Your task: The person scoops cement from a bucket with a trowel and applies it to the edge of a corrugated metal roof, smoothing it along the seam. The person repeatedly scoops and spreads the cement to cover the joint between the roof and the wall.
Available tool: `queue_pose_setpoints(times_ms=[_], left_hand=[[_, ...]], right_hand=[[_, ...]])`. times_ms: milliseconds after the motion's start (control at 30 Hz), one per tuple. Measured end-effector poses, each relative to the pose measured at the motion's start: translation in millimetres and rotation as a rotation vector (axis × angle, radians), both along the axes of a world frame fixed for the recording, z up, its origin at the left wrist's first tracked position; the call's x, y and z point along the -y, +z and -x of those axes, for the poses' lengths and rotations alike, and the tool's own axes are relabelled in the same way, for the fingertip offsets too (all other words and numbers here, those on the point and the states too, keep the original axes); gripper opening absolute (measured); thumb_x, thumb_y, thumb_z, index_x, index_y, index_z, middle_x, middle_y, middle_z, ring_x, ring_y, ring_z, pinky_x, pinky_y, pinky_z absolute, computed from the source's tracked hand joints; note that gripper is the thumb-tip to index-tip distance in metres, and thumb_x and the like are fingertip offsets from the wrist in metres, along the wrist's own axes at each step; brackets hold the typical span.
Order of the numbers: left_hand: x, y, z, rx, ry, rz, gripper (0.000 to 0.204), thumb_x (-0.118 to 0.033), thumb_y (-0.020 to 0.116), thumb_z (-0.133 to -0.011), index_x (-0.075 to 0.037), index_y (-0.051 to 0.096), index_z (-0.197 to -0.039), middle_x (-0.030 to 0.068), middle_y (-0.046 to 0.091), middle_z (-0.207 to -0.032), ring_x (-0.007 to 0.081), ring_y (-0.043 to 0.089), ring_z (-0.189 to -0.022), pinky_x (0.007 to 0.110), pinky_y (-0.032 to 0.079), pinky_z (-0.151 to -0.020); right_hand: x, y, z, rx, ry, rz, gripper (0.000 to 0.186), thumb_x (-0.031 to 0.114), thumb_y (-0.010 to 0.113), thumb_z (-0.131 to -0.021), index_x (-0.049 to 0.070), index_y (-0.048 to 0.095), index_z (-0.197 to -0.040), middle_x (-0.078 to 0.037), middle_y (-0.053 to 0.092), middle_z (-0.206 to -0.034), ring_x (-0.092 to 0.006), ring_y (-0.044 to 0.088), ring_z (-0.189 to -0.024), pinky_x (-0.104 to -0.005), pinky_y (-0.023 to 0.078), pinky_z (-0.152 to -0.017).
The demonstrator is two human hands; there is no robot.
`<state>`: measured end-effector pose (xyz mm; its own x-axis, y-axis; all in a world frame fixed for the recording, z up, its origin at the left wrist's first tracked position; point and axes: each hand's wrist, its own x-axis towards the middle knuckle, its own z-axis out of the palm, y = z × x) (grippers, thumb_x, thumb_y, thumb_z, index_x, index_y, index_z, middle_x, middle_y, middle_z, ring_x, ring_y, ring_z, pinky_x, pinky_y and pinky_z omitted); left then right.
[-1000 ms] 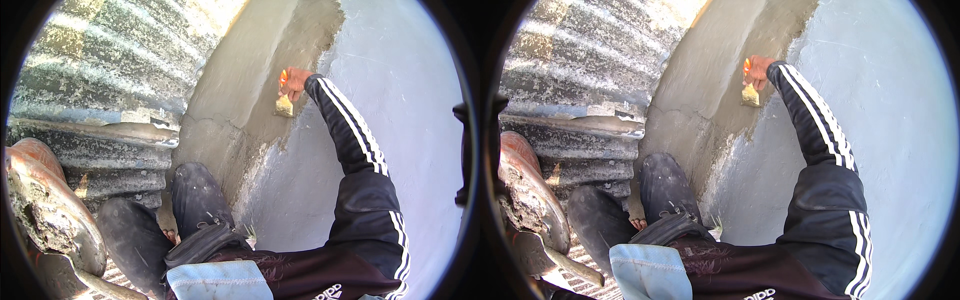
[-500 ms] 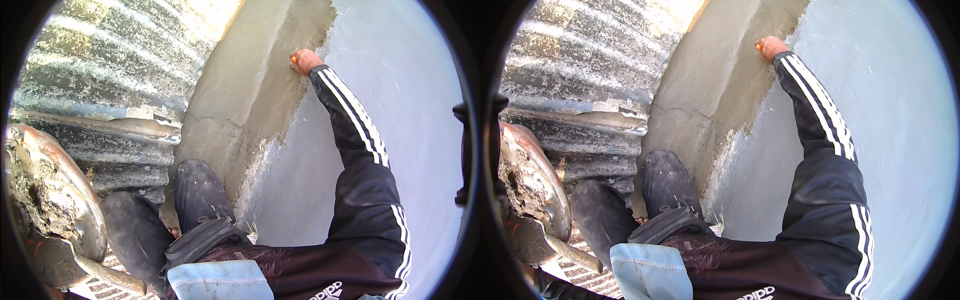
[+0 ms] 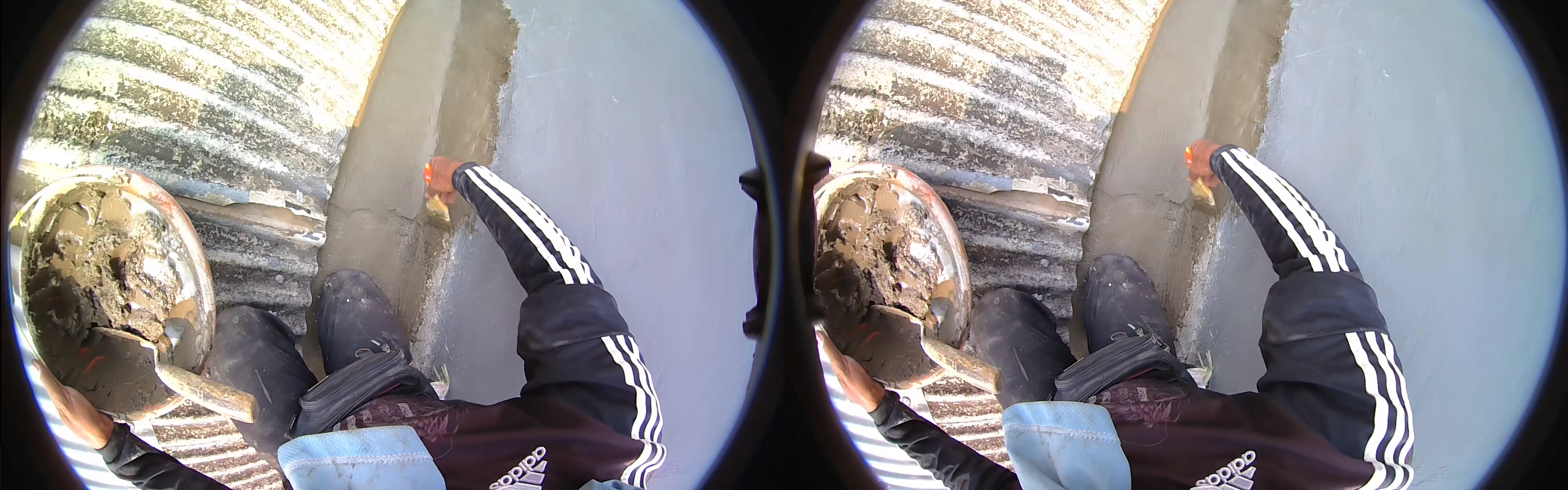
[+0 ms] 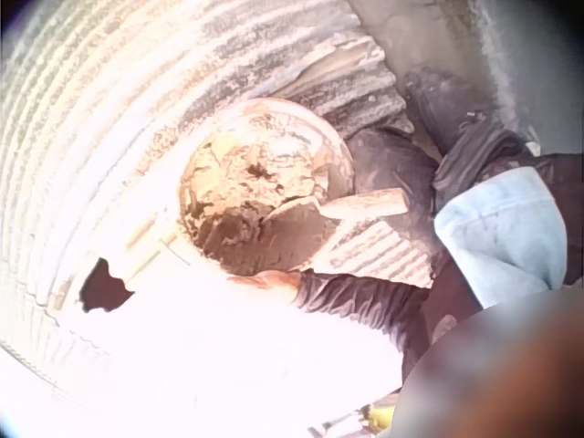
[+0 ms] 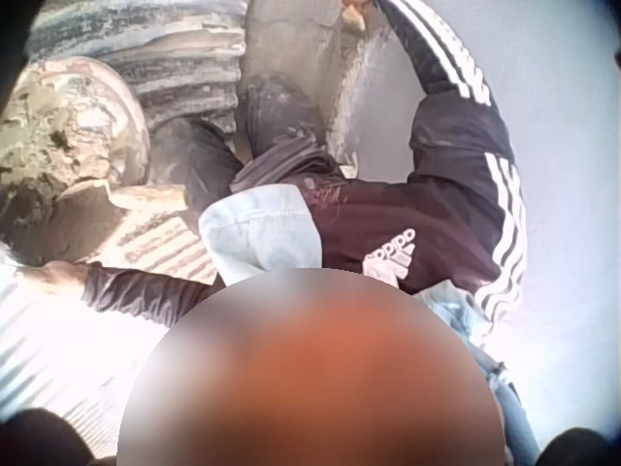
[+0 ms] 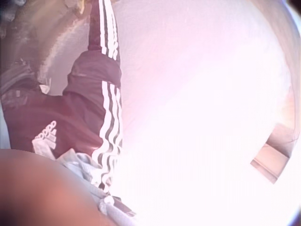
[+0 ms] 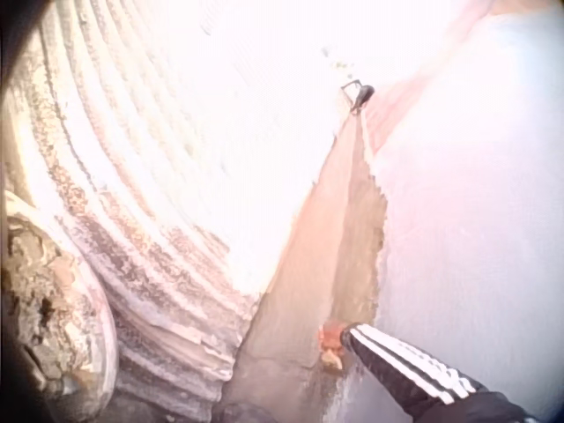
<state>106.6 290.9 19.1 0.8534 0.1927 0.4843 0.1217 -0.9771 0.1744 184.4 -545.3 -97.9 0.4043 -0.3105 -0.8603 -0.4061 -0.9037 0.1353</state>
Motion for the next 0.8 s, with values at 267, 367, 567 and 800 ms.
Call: queue_pose_setpoints(times_ms=[267,367,567,800], left_hand=[[27.5,0.6,-14.7,-0.003,-0.078,0.132,0.068,0.017,0.033,-0.094,-0.001,0.045,-0.159,0.0218,0.053,-0.157,0.0318,0.05,-0.147,0.039,0.035,-0.123],[37.7,1.1,-21.7,-0.003,-0.061,0.319,0.064,0.015,0.034,-0.096,0.001,0.045,-0.158,0.0239,0.053,-0.156,0.0324,0.051,-0.146,0.038,0.035,-0.123],[68.7,13.9,-23.6,0.068,-0.262,0.399,0.042,-0.008,0.045,-0.11,0.011,0.052,-0.147,0.0242,0.059,-0.148,0.0307,0.054,-0.139,0.037,0.039,-0.119],[106.6,32.7,14.3,0.217,-0.289,1.219,0.049,-0.026,0.056,-0.111,0.006,0.054,-0.148,0.0147,0.066,-0.133,0.0215,0.059,-0.125,0.035,0.045,-0.108]], right_hand=[[43.6,129.5,-51.8,1.02,-0.034,0.403,0.023,0.024,0.074,-0.09,0.012,0.078,-0.109,-0.016,0.078,-0.107,-0.037,0.073,-0.102,-0.043,0.057,-0.099],[9.0,179.8,-37.5,1.284,-0.215,0.135,0.025,0.026,0.078,-0.09,0.007,0.077,-0.106,-0.012,0.079,-0.098,-0.0293,0.076,-0.09,-0.0396,0.062,-0.088],[-85.0,241.9,42.4,1.633,-0.579,-0.613,0.029,0.024,0.081,-0.093,-0.001,0.074,-0.105,-0.009,0.076,-0.095,-0.0156,0.075,-0.081,-0.0282,0.063,-0.066],[-194.1,274.7,119.8,1.608,-0.661,-0.985,0.026,0.02,0.073,-0.101,-0.004,0.072,-0.112,-0.013,0.076,-0.1,-0.0155,0.075,-0.08,-0.025,0.062,-0.066]])
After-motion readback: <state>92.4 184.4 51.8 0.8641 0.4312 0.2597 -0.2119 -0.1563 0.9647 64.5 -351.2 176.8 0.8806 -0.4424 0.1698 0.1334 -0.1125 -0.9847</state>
